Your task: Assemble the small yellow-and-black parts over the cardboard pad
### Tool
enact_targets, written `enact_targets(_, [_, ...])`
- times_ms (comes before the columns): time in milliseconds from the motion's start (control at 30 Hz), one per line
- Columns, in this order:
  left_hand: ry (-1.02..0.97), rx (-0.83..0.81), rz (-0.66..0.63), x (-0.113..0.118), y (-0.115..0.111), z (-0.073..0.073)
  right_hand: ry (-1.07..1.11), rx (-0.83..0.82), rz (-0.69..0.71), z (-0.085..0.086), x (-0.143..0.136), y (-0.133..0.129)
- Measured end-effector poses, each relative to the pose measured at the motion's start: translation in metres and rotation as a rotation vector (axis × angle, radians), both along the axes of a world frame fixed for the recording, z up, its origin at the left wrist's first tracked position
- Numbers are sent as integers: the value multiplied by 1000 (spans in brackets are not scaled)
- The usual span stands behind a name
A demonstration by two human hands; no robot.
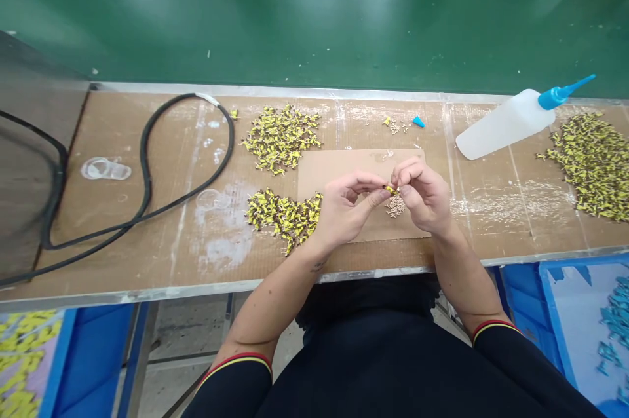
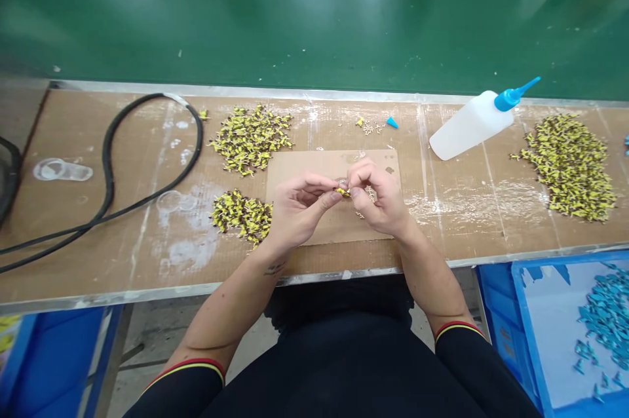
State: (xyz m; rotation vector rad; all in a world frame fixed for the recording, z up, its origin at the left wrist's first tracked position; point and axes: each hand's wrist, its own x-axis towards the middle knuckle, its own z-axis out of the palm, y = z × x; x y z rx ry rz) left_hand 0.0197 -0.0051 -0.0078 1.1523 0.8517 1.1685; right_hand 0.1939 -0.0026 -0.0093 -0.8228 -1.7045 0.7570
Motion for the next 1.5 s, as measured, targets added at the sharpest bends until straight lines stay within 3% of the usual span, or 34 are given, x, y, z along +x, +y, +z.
enact_targets(800, [197,344,84,0,-2,-4,-183,161,-100,12,0,-1])
enact_targets(1133, [264,637,275,2,-7,-2,-216,241,-164,12,-4,-3])
enact_targets(1500, [253,603,308,5,-9,-9,-242,235,-147,13,-3,-5])
